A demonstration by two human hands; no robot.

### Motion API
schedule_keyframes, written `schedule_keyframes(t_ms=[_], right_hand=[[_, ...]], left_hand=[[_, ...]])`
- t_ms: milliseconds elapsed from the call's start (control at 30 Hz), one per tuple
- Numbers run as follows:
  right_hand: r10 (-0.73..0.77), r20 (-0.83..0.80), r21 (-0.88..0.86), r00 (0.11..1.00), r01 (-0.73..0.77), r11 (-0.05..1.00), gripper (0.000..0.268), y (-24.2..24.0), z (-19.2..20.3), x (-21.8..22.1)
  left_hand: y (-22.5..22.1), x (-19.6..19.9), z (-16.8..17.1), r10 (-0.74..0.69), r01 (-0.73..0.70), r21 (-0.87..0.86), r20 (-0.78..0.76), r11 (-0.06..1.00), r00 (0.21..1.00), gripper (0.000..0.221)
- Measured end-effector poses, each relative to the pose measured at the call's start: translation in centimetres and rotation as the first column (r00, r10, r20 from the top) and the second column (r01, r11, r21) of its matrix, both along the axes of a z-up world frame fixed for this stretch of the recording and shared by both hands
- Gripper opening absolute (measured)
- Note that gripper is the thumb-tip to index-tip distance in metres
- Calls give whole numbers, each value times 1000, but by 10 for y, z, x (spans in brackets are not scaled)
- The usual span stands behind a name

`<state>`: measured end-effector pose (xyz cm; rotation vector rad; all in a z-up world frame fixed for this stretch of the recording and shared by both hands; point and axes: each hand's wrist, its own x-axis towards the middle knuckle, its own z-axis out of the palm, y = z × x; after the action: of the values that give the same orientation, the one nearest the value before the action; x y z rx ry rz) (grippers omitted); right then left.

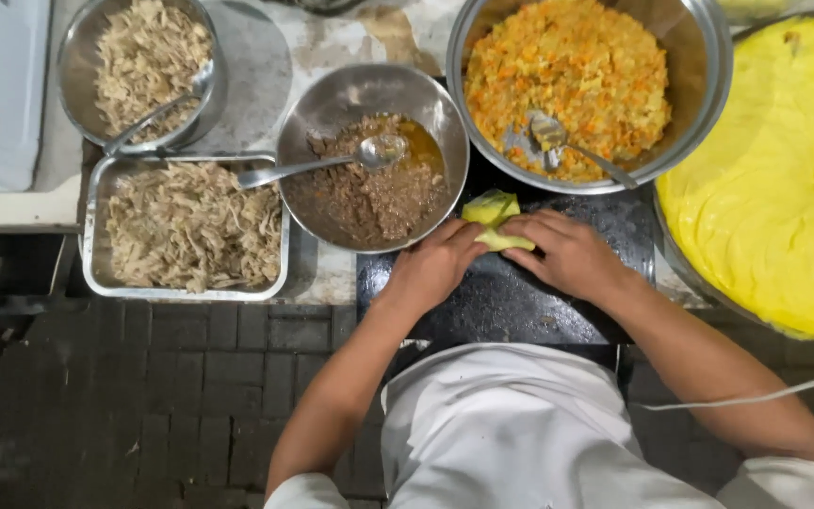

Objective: The person is preparing food by peeling thin yellow wrappers, adding a spoonful of filling, and rolling them into cylinders.

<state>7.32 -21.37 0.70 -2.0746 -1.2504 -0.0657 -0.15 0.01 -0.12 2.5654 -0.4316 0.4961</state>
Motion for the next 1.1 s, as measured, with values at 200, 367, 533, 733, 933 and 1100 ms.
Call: schedule_keyframes(t_ms=[200, 367, 533, 733, 933, 1100], right_hand=[[74, -111, -25, 991, -78, 997, 25, -17, 8, -36], [-11, -126, -23, 992, 8, 1000, 18, -20, -9, -48], [-154, 44, -17, 987, 155, 988, 15, -16, -41, -38], [-107, 134, 80, 985, 97, 992, 21, -15, -37, -37], [72, 171, -73, 983, -60, 996, 32, -22, -26, -35], [62, -6, -104, 998, -62, 993, 28, -15, -12, -20]], left_hand=[[-11, -45, 42, -98, 56, -166, -257, 985, 961, 21], [-15, -57, 6, -6, -43, -240, -199, 970, 980, 21], [-19, -50, 8, 68, -50, -203, 83, 978, 994, 26], [-13, -43, 11, -70, 79, -20, 272, 997, 960, 22], [-7, -45, -6, -76, 104, -200, 144, 974, 987, 28], [-1, -39, 4, -43, 15, -310, -83, 951, 996, 27]])
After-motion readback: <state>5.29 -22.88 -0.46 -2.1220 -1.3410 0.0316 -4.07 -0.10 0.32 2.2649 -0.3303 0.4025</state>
